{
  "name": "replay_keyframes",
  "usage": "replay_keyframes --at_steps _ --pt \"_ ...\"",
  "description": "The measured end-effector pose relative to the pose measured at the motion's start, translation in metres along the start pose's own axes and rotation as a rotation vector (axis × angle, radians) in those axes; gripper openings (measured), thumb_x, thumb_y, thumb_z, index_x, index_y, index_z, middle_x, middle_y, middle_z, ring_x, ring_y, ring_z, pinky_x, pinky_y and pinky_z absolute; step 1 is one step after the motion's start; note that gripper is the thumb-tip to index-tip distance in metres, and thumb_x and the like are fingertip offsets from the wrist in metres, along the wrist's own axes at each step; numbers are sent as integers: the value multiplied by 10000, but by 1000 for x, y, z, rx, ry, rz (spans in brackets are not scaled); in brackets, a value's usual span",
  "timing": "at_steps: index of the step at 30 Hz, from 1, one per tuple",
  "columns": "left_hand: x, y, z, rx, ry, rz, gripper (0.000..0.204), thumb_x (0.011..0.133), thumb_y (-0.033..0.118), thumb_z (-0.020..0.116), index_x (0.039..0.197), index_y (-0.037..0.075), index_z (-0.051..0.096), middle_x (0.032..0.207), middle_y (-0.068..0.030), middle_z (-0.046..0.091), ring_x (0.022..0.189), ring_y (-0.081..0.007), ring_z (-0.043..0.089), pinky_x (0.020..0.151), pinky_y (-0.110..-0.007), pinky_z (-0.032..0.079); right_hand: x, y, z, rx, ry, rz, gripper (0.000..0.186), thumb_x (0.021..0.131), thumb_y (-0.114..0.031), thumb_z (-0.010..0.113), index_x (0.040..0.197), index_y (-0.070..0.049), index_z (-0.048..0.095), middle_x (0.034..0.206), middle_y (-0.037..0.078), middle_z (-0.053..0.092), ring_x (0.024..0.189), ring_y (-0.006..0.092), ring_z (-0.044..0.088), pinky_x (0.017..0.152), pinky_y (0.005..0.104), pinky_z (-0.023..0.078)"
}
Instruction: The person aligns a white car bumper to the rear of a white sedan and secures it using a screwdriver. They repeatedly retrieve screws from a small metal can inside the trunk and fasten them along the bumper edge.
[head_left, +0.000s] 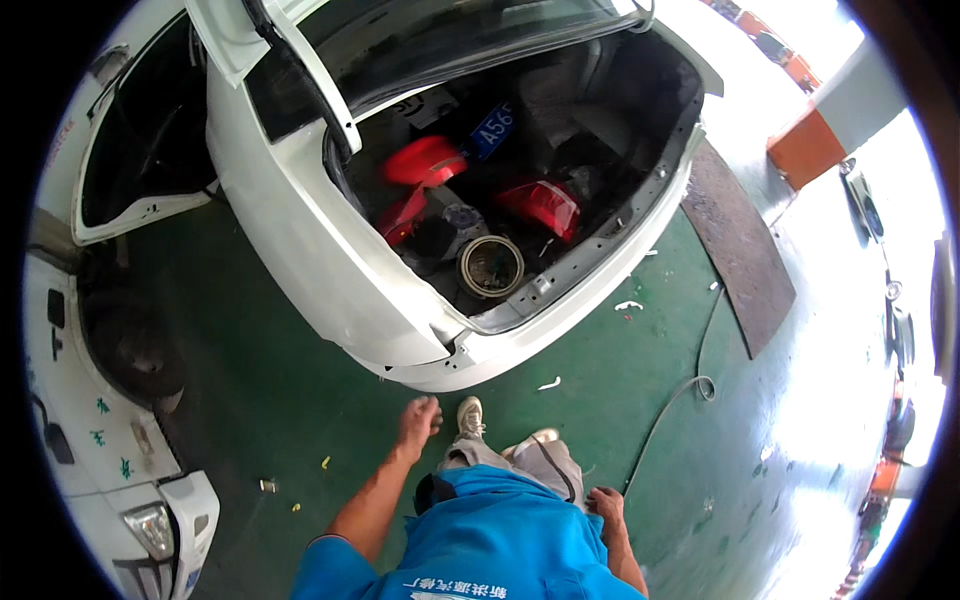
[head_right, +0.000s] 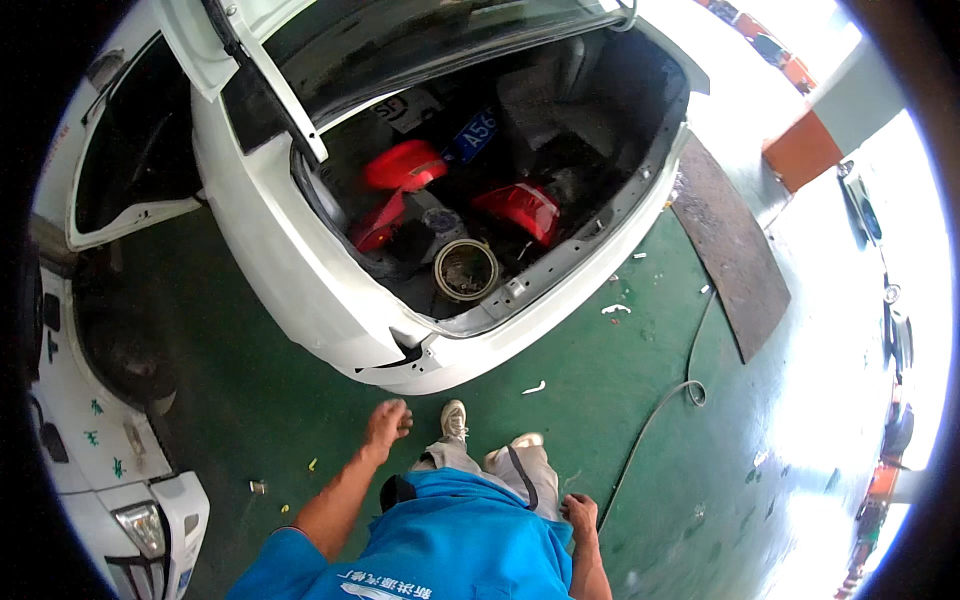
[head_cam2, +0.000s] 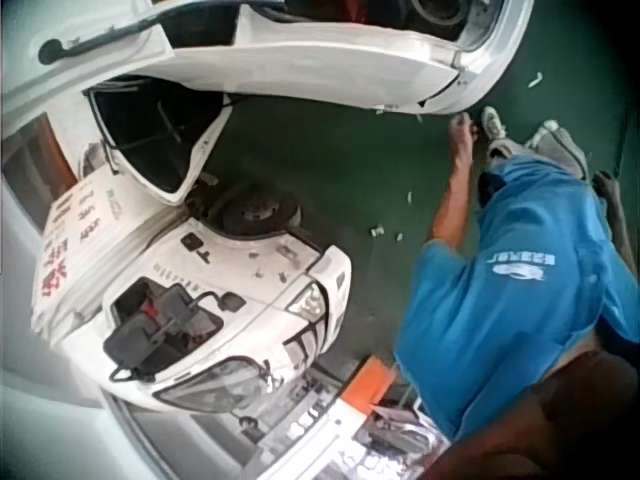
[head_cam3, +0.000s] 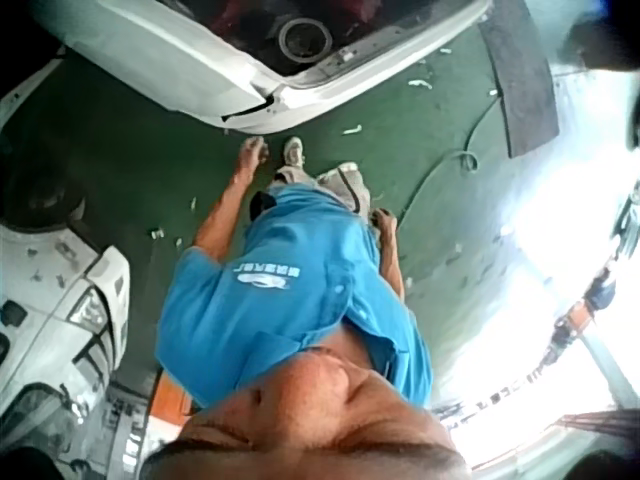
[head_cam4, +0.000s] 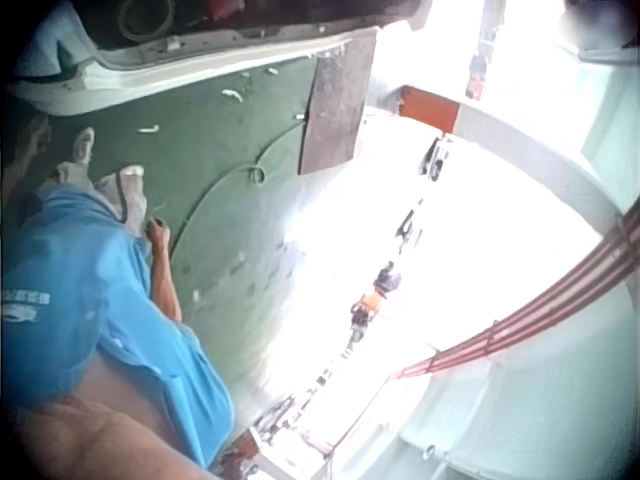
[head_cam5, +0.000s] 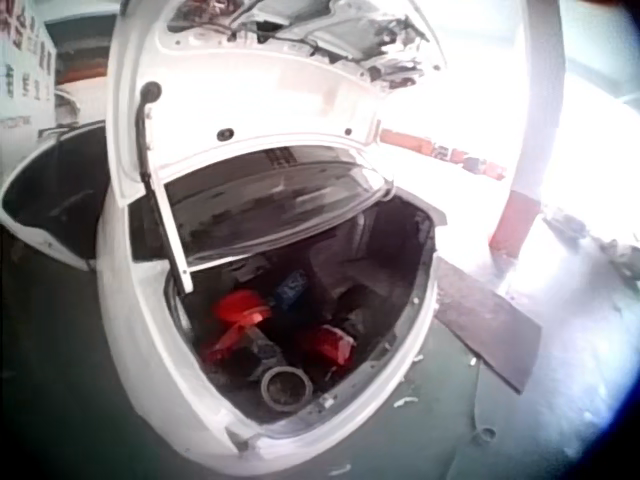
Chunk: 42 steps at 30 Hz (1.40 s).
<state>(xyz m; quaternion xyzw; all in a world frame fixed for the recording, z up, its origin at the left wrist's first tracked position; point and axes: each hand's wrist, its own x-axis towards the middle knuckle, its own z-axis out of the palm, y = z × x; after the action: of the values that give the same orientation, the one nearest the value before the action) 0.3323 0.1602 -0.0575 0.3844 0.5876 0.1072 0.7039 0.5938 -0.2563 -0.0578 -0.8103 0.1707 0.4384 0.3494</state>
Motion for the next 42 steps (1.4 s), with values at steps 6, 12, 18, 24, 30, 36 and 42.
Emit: replay_keyframes --at_steps 6,12,18,24,30,36,42 --pt "17 42 16 -450 350 40 604 969 557 555 1260 29 517 1196 -123 601 998 -242 633 879 -445 545 55 -51 -19 -259 -108 -69 363 856 -183 679 1137 46 689 935 142 730 800 238 709 694 358 574" --pt "39 37 54 -492 569 44 772 945 637 532 1375 0 459 1310 -161 561 990 -265 624 903 -464 534 128 -127 -85 -144 -165 -134 328 876 -158 673 1128 50 660 872 132 704 671 211 684 574 317 547" --pt "24 20 85 -446 618 61 736 975 611 491 1402 13 449 1280 -176 584 1053 -283 630 895 -463 535 198 -192 -134 -189 -216 -159 324 869 -163 669 1108 55 651 848 138 686 641 217 670 538 320 535" --pt "24 -11 87 -467 872 96 716 983 563 502 1415 -6 450 1351 -200 560 1164 -341 596 953 -459 492 241 -245 -131 -354 -352 -183 308 867 -163 674 1091 49 658 850 133 681 639 217 670 532 321 527" --pt "39 56 73 -332 1179 130 796 973 551 512 1429 -91 400 1422 -300 486 1301 -440 493 1066 -477 426 241 -309 -93 -393 -425 -324 326 881 -196 665 1114 31 653 883 132 689 682 216 677 592 319 546" --pt "74 86 74 -47 1365 28 819 872 483 670 1409 -37 334 1312 -275 518 1208 -458 533 1005 -526 462 208 -340 -75 -544 -461 -416 368 874 -199 674 1145 49 662 904 120 706 745 209 685 643 323 546" --pt "74 83 84 0 1441 213 904 771 481 760 1407 -9 344 1318 -245 525 1196 -455 547 977 -532 485 217 -336 -96 -596 -356 -303 364 880 -182 664 1150 62 657 917 131 708 733 220 684 643 323 544"
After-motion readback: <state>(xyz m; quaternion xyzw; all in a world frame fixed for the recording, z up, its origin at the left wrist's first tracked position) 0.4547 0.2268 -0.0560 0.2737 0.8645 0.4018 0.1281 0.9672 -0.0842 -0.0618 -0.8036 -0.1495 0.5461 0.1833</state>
